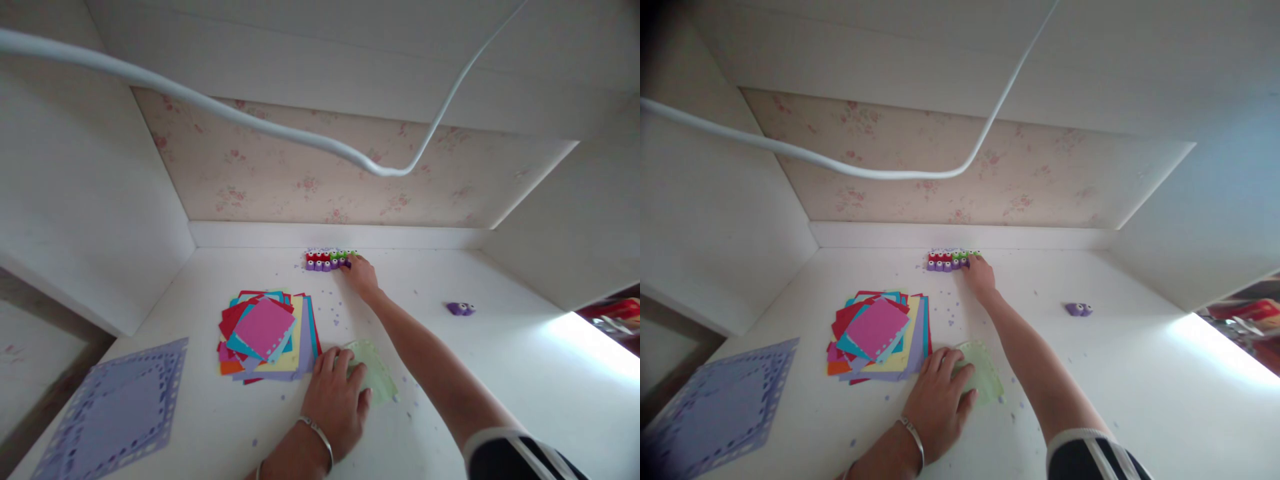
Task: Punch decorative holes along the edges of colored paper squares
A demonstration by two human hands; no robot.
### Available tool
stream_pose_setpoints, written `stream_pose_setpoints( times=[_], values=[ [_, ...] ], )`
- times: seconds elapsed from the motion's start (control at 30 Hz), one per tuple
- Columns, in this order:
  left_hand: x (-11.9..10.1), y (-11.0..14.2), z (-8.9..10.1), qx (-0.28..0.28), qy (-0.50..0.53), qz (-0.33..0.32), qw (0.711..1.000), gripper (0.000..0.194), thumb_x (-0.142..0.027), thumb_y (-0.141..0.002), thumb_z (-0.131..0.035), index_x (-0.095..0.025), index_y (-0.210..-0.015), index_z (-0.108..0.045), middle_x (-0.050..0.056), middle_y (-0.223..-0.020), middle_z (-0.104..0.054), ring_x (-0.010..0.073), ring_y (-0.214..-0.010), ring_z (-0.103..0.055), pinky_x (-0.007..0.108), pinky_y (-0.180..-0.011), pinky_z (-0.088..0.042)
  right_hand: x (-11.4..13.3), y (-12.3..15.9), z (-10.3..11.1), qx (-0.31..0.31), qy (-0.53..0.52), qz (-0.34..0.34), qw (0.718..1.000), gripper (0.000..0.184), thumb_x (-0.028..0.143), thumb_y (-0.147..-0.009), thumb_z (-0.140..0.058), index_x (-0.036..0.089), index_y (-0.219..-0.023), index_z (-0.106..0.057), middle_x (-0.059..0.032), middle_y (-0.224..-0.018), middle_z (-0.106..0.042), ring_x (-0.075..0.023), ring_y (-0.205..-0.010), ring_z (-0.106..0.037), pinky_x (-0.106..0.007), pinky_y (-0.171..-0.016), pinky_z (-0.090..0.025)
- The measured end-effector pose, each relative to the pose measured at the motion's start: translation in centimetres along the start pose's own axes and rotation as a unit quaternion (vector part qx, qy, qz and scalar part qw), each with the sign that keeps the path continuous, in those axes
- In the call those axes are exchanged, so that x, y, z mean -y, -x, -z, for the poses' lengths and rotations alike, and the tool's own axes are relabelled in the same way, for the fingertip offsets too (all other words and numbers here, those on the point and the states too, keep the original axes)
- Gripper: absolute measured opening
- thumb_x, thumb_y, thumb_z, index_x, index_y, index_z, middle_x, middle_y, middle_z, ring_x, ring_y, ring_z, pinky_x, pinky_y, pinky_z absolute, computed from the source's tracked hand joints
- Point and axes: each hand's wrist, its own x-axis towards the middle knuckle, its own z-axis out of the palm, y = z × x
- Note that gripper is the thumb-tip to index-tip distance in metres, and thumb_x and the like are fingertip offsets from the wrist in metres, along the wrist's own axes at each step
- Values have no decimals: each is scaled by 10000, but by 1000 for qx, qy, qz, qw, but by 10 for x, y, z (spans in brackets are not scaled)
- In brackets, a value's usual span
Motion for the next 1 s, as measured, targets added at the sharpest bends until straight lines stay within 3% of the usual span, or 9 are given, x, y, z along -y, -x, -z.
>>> stream_pose_setpoints(
  times=[0.2,0.4,0.6,0.7,0.9,1.0],
  values=[
    [0,1,1,-1,3,0,1000,292,-353,-882,-526,-254,-1152,-577,55,-1210,-506,270,-1161,-380,467,-1029,-327,-7,4,-4,-34,-14,-12,999,406,381,-893,-488,184,-1246,-516,-115,-1246,-547,-230,-993,-595,-299,-810,-439],
    [-1,1,3,3,4,-1,1000,282,-350,-895,-505,-243,-1145,-580,56,-1206,-506,269,-1150,-385,472,-1029,-324,-15,3,-5,-24,-9,9,1000,238,322,-895,-482,201,-948,-679,-80,-1063,-631,-219,-937,-604,-281,-798,-439],
    [-1,2,1,-5,2,-1,1000,286,-350,-886,-520,-244,-1144,-585,58,-1207,-505,275,-1160,-379,483,-1035,-321,-15,4,-1,-19,-13,32,999,265,259,-903,-453,206,-1017,-686,-88,-1145,-630,-224,-1006,-585,-292,-860,-419],
    [0,2,-1,-5,-1,0,1000,283,-342,-878,-528,-244,-1138,-585,58,-1203,-505,277,-1160,-379,486,-1033,-324,-11,11,-1,-10,-20,52,998,287,256,-911,-425,202,-1004,-692,-97,-1096,-659,-237,-983,-596,-313,-841,-428],
    [-1,1,-1,-7,5,3,1000,278,-339,-880,-529,-258,-1140,-581,49,-1208,-508,268,-1155,-386,477,-1025,-328,11,16,-6,32,-52,148,987,257,259,-892,-468,261,-1003,-700,-16,-1053,-696,-177,-950,-620,-250,-850,-425],
    [-1,1,0,-9,8,2,1000,278,-339,-878,-536,-260,-1140,-584,47,-1207,-509,267,-1158,-385,475,-1025,-327,19,10,-9,31,-61,159,985,271,238,-893,-459,235,-1005,-706,-36,-1055,-695,-180,-946,-625,-256,-853,-430]
  ],
)
